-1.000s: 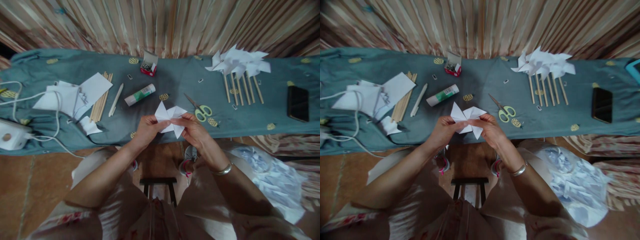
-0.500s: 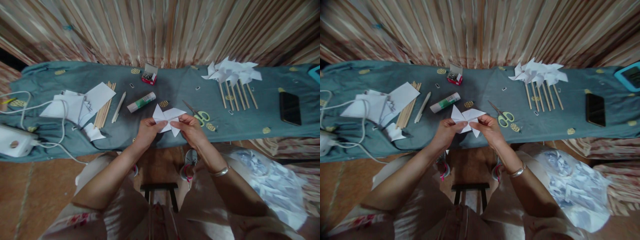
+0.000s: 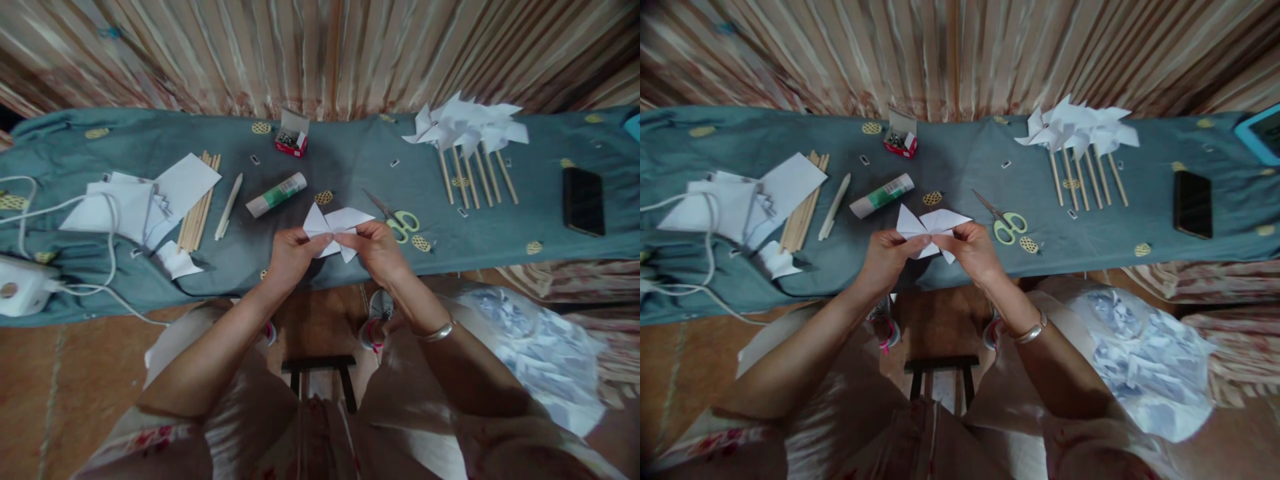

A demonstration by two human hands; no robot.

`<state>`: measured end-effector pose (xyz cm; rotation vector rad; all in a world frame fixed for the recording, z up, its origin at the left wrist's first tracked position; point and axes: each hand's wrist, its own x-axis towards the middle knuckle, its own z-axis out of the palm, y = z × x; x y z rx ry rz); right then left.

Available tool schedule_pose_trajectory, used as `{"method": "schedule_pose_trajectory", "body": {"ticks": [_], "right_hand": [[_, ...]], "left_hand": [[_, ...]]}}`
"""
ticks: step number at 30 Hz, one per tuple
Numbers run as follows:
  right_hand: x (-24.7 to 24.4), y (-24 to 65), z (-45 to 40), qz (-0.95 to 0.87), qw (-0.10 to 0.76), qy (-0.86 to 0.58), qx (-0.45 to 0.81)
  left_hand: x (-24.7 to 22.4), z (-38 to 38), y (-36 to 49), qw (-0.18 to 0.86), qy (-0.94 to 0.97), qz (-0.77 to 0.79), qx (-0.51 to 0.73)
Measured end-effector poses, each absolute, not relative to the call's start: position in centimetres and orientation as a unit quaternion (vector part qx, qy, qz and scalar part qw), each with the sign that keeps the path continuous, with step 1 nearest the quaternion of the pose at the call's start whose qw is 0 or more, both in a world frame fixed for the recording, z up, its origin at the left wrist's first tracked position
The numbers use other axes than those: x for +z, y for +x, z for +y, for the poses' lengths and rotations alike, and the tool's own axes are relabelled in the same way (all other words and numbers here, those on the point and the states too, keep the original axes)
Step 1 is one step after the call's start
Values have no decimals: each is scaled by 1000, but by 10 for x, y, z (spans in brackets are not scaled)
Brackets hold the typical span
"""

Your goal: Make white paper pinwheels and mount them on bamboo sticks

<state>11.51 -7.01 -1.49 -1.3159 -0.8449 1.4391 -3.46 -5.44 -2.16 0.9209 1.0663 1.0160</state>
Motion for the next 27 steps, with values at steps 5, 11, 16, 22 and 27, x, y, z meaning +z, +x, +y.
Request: {"method": "schedule_pose_trajectory", "body": {"ticks": [5, 11, 16, 22, 27], "right_hand": [[-17, 116, -71, -332, 485, -541, 602], [-16, 118, -71, -343, 476, -553, 591], [-14, 118, -70, -342, 472, -555, 593], [-11, 117, -71, -339, 471, -550, 601], [-11, 114, -72, -332, 475, -557, 594]], "left_hand": [[-20, -55, -34, 658, 392, 455, 455], [-18, -55, -34, 656, 396, 449, 460], [-21, -55, -36, 647, 413, 453, 454], [-22, -52, -36, 634, 426, 469, 444], [-21, -52, -38, 636, 426, 469, 440]]}}
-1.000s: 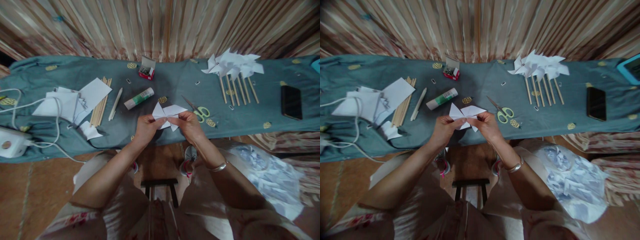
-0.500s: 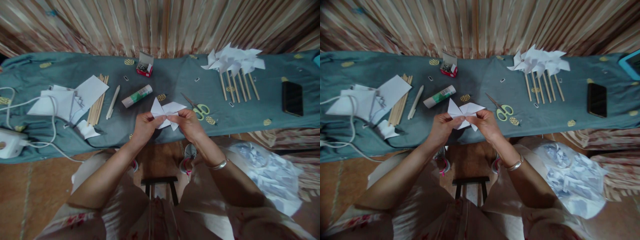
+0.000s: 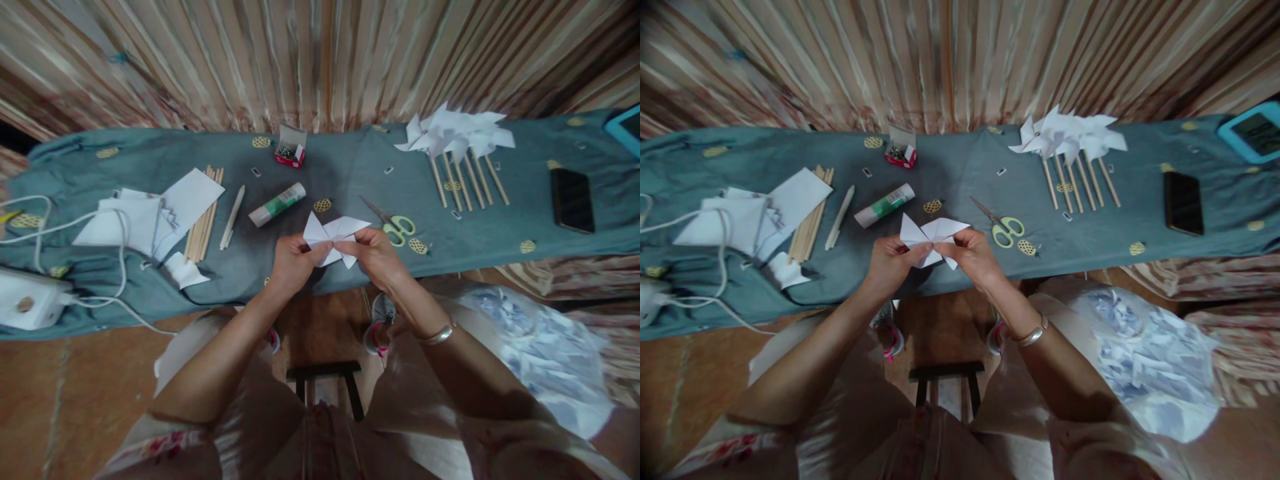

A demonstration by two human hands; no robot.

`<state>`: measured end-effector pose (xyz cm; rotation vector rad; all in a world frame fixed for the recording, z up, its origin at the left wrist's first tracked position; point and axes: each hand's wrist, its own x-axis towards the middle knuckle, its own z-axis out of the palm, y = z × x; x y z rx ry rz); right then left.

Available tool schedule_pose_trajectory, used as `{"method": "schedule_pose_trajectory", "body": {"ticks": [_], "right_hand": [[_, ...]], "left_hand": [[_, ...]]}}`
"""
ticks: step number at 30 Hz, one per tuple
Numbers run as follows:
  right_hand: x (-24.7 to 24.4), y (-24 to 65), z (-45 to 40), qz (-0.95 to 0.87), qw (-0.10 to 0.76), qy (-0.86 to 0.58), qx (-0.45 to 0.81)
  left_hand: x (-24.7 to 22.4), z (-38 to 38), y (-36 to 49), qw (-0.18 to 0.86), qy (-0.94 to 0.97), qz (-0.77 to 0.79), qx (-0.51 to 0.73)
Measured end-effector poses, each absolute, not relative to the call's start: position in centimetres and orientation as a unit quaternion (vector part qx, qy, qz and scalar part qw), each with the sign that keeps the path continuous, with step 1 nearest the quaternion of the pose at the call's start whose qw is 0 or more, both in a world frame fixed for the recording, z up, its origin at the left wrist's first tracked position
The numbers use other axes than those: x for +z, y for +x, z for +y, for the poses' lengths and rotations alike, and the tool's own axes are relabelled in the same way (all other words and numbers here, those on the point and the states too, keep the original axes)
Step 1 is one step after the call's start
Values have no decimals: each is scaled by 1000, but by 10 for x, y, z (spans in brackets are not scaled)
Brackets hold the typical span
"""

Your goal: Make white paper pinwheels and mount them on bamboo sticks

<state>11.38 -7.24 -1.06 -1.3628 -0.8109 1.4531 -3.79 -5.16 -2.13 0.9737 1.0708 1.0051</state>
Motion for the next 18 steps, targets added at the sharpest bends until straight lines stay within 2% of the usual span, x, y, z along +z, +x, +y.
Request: {"method": "schedule_pose_trajectory", "body": {"ticks": [8, 14, 18], "right_hand": [[-1, 119, -68, -319, 501, -510, 622], [-4, 132, -55, -269, 556, -530, 581], [-10, 136, -39, -309, 571, -561, 514]], "left_hand": [[-15, -43, -43, 628, 396, 500, 445], [-11, -36, -46, 613, 347, 516, 488], [-9, -33, -47, 611, 327, 519, 500]]}}
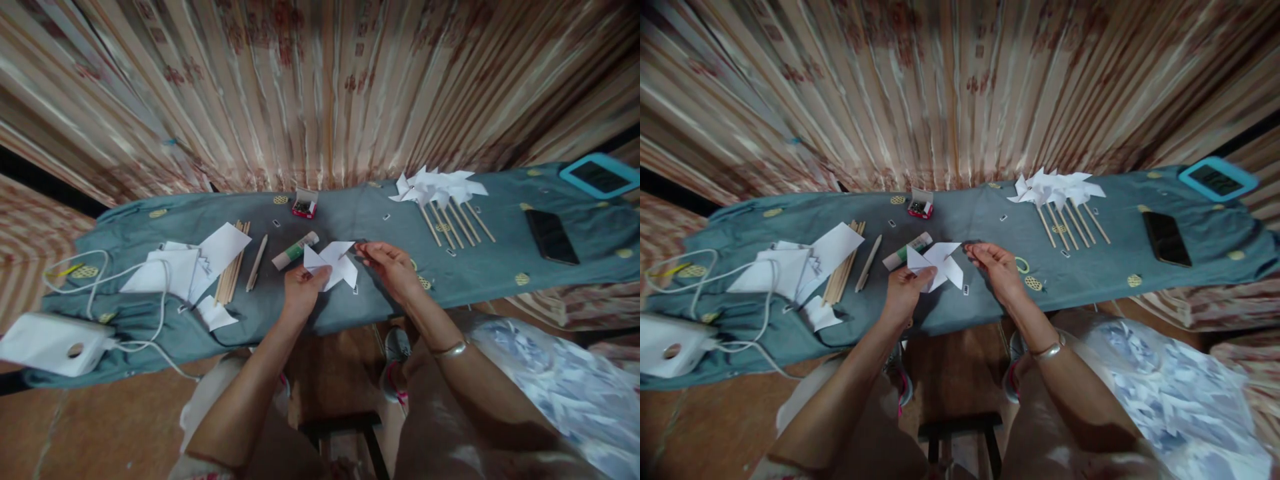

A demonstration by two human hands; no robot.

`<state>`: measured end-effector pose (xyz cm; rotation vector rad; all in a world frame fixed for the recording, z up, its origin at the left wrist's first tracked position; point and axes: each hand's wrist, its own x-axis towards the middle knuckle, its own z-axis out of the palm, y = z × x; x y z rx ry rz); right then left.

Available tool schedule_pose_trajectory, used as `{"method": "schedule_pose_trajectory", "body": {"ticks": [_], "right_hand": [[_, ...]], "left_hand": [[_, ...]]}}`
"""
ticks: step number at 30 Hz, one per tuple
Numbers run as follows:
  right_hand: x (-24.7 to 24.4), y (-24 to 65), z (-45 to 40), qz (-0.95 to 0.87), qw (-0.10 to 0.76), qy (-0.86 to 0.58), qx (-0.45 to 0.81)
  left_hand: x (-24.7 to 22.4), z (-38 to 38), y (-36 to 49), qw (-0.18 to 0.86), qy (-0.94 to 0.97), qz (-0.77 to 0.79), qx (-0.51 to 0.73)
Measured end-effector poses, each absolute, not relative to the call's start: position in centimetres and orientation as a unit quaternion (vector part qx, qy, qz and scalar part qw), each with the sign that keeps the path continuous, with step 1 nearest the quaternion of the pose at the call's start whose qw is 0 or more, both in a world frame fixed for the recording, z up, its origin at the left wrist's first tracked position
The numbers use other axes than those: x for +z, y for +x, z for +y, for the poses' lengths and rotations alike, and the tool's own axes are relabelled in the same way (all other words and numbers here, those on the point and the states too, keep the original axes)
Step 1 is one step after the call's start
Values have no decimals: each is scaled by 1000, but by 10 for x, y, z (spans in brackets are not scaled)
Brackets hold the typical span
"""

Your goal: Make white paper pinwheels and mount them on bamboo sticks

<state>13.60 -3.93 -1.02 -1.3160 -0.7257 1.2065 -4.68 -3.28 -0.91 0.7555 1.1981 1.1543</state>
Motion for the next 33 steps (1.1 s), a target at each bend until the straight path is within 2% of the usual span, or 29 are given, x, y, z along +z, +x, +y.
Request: {"method": "schedule_pose_trajectory", "body": {"ticks": [3, 8, 10, 13, 16, 24, 33], "right_hand": [[-11, 134, -17, -380, 563, -564, 470], [7, 121, 39, -552, 488, -566, 371], [20, 110, 62, -650, 388, -592, 277], [37, 90, 92, -784, 166, -590, 102], [40, 71, 113, -811, 69, -578, 63], [27, 53, 130, -822, -42, -567, 15], [30, 43, 133, -827, -76, -556, -17]], "left_hand": [[-7, -32, -48, 618, 313, 507, 514], [-1, -34, -53, 642, 281, 490, 519], [1, -35, -56, 650, 268, 489, 516], [4, -34, -58, 662, 252, 484, 514], [6, -31, -61, 668, 236, 474, 523], [9, -25, -70, 676, 203, 443, 553], [11, -28, -73, 690, 201, 429, 547]]}}
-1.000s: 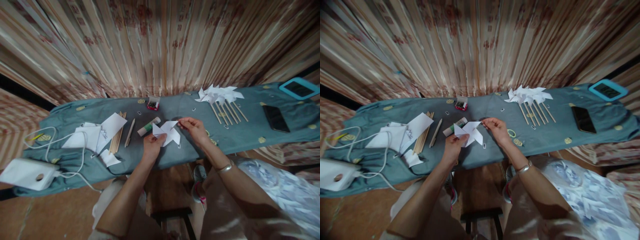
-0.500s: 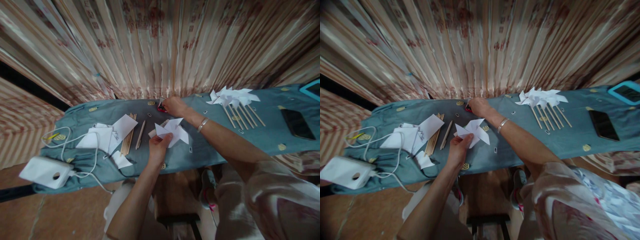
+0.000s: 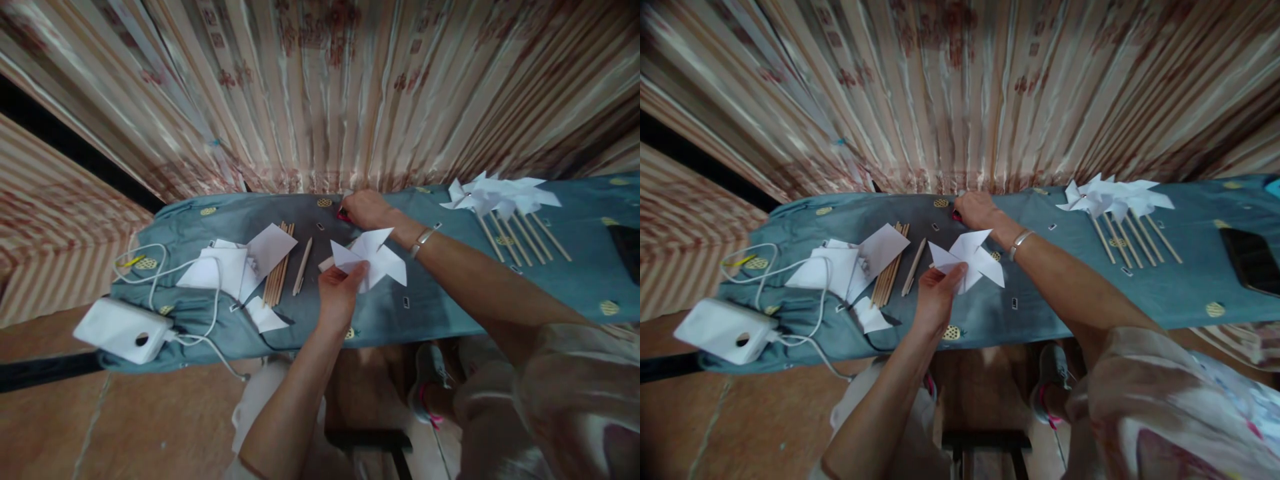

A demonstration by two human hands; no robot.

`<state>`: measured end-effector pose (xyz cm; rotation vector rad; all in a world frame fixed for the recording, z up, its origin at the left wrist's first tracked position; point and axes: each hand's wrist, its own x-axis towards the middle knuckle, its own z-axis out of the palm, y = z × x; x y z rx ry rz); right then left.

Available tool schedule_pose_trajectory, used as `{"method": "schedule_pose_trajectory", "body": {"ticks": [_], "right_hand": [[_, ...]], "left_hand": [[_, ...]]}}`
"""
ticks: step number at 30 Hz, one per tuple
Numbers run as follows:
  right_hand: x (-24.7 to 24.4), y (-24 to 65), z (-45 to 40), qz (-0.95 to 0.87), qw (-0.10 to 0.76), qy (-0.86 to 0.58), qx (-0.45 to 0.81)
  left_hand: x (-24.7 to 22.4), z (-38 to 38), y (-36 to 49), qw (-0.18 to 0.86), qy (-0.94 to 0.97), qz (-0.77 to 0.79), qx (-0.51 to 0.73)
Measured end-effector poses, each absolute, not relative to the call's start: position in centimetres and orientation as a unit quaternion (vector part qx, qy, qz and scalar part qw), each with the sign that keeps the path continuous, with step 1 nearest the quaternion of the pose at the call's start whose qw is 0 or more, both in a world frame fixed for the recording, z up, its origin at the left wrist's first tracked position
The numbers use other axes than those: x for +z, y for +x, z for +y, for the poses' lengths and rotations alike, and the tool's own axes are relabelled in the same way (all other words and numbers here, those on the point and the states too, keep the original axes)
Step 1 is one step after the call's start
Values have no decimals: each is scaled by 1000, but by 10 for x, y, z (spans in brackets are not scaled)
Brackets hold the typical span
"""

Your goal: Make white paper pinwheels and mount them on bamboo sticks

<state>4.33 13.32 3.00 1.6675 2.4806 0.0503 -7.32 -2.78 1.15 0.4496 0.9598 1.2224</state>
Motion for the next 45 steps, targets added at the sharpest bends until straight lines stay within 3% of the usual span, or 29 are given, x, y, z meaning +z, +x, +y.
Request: {"method": "schedule_pose_trajectory", "body": {"ticks": [8, 15, 22, 25, 29, 36, 45], "right_hand": [[31, 39, 129, 821, 76, 565, 3], [34, 43, 124, 787, 11, 616, -34], [21, 67, 98, 669, -290, 654, -202], [10, 81, 70, 493, -508, 589, -390], [13, 105, 24, 389, -600, 535, -450], [46, 128, -41, 395, -635, 533, -396], [42, 105, -74, 536, -535, 559, -340]], "left_hand": [[11, -32, -77, 693, 226, 418, 543], [16, -31, -82, 692, 231, 410, 548], [11, -27, -79, 679, 230, 418, 557], [8, -24, -75, 669, 238, 427, 559], [8, -21, -64, 652, 254, 433, 569], [7, -24, -35, 641, 274, 442, 565], [2, -24, -21, 609, 347, 467, 539]]}}
